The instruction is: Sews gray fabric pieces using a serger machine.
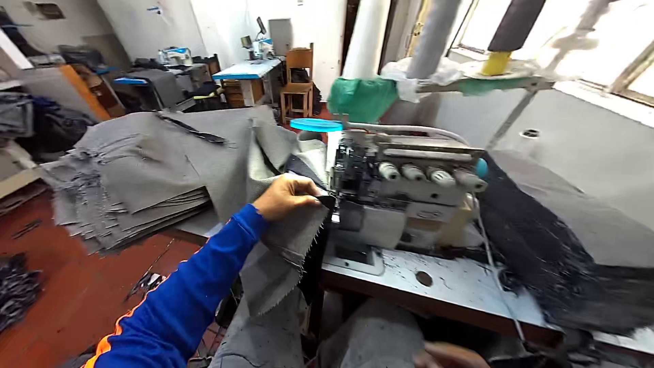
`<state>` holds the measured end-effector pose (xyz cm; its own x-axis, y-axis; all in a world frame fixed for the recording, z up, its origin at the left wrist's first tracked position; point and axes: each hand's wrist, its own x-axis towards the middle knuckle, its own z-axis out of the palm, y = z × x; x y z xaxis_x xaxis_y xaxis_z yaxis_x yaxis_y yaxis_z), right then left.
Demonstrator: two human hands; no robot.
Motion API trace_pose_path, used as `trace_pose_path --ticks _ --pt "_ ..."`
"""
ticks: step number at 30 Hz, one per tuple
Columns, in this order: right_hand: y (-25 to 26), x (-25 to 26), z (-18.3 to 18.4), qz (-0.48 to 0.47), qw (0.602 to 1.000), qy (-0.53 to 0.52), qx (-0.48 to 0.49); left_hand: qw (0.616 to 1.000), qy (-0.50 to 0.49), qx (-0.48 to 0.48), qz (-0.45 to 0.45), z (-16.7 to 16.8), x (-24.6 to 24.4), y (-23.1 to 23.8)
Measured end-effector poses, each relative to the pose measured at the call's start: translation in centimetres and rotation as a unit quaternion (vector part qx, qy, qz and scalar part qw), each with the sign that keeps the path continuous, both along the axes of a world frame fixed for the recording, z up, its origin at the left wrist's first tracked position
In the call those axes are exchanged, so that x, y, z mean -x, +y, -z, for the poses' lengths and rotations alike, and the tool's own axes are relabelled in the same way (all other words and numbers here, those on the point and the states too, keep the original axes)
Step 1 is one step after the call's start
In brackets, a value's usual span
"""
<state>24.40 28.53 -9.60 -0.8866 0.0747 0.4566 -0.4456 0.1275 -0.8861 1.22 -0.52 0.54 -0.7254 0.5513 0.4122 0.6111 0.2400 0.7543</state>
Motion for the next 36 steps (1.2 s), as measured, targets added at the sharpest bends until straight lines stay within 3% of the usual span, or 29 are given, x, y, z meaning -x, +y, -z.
trace_pose_path --ticks 2,4,7,10,13,22,28,30,33,36 --pt "-3.4 4.6 -2.7 -0.055 0.996 0.039 -0.062 1.0 0.007 0.008 0.002 -0.7 -1.3 -0.3" --pt "-6.8 8.7 -3.5 -0.048 0.991 0.076 -0.096 0.999 0.027 0.026 -0.02 -1.7 -2.9 -0.7" --pt "-11.7 11.9 -4.2 -0.041 0.998 0.024 -0.031 0.99 0.112 0.062 -0.051 -2.9 -4.7 -1.2" --pt "-14.6 12.1 -5.9 -0.057 0.992 -0.032 0.108 0.967 0.226 0.097 -0.061 -3.8 -5.5 -1.7" --pt "-15.7 12.0 -6.5 -0.048 0.986 -0.002 0.162 0.955 0.271 0.107 -0.059 -4.1 -5.8 -2.1" --pt "-16.3 12.6 -6.8 -0.024 0.99 0.027 0.139 0.945 0.3 0.12 -0.052 -4.7 -4.5 -1.9" --pt "-17.8 11.8 -3.1 -0.049 0.995 0.081 -0.013 0.905 0.378 0.163 -0.109 -6.8 -4.6 -1.4" --pt "-18.1 11.3 -1.9 -0.027 0.997 0.07 -0.033 0.898 0.38 0.187 -0.114 -6.2 -3.7 -1.0" --pt "-17.7 10.4 -0.6 -0.039 0.999 0.026 -0.012 0.906 0.341 0.227 -0.105 -2.4 -1.0 -0.5" --pt "-16.5 10.1 1.0 -0.041 0.999 -0.017 -0.01 0.918 0.326 0.187 -0.125 1.8 -0.1 0.1"
